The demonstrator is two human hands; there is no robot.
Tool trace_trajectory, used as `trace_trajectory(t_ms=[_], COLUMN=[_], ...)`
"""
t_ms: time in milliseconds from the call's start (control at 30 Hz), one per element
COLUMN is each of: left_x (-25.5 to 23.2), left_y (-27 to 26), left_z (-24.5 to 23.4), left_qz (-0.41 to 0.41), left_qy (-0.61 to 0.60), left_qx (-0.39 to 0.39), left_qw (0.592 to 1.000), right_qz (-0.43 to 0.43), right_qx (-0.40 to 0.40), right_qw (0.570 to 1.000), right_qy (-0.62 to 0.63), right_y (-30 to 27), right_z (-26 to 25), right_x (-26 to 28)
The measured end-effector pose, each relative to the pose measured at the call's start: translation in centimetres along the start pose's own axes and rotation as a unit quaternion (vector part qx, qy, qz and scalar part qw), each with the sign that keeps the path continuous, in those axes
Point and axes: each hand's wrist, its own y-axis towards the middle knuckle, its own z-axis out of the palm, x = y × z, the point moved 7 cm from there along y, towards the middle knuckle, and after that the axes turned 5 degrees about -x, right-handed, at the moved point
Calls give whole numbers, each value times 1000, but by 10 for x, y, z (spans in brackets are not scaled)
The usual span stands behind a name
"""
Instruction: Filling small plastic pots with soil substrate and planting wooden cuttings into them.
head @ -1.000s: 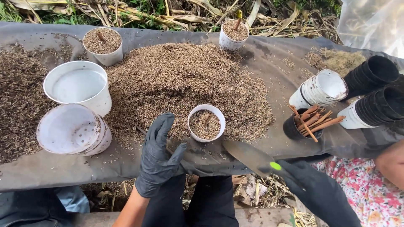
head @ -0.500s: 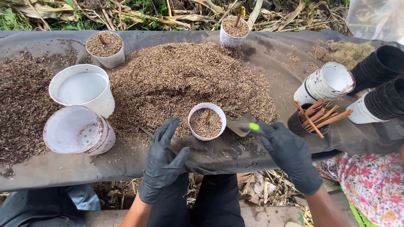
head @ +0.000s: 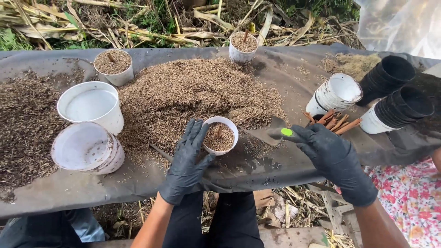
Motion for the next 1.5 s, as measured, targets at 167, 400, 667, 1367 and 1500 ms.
trace_trajectory(t_ms=[167, 400, 667, 1367, 1500], left_x=[-7, -3, -22, -46, -46], left_y=[-3, -2, -1, 4, 8], left_z=[-11, -5, -8, 12, 9], left_qz=[62, 21, 88, 20, 17], left_qy=[-82, -81, -43, 151, 155], left_qx=[-62, -70, -86, -180, -188], left_qw=[993, 994, 991, 972, 970], right_qz=[-68, -87, -178, -199, -195], right_qx=[20, 10, -39, -125, -148], right_qw=[991, 980, 939, 882, 884], right_qy=[-111, -176, -292, -408, -397], right_y=[-2, 15, 25, 21, 15], right_z=[13, -1, -9, -25, -21], right_x=[-8, 4, 30, 51, 56])
